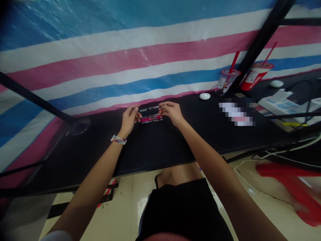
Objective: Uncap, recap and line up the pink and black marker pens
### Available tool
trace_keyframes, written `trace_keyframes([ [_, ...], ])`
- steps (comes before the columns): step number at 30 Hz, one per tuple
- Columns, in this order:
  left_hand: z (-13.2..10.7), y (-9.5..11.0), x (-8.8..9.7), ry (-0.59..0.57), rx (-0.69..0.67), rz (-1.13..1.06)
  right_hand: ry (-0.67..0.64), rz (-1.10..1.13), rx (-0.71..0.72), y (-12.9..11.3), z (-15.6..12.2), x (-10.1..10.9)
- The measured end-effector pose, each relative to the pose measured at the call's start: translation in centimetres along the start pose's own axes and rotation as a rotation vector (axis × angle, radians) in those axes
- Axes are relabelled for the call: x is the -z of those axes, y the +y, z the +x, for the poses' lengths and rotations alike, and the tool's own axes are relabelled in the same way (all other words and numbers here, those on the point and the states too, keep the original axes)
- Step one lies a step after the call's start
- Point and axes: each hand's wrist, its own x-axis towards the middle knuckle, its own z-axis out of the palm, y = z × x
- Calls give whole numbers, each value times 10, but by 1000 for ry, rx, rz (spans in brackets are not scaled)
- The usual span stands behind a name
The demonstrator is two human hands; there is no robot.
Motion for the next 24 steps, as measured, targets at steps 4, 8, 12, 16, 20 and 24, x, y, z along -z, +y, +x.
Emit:
trace_keyframes([
  [4,0,0,0,38,-120,17,-7,3,2,2,0,0],
  [8,0,0,-1,15,-25,-42,-13,-6,-6,4,0,0],
  [12,0,0,-1,40,-111,1,-12,5,-7,6,1,-1],
  [16,-1,-2,-3,8,-66,12,-7,8,7,5,0,-1],
  [20,-2,-3,-5,30,-121,46,-12,-19,-7,5,0,-2],
  [24,-3,-1,-5,37,-134,113,-15,-22,-5,5,-1,-3],
])
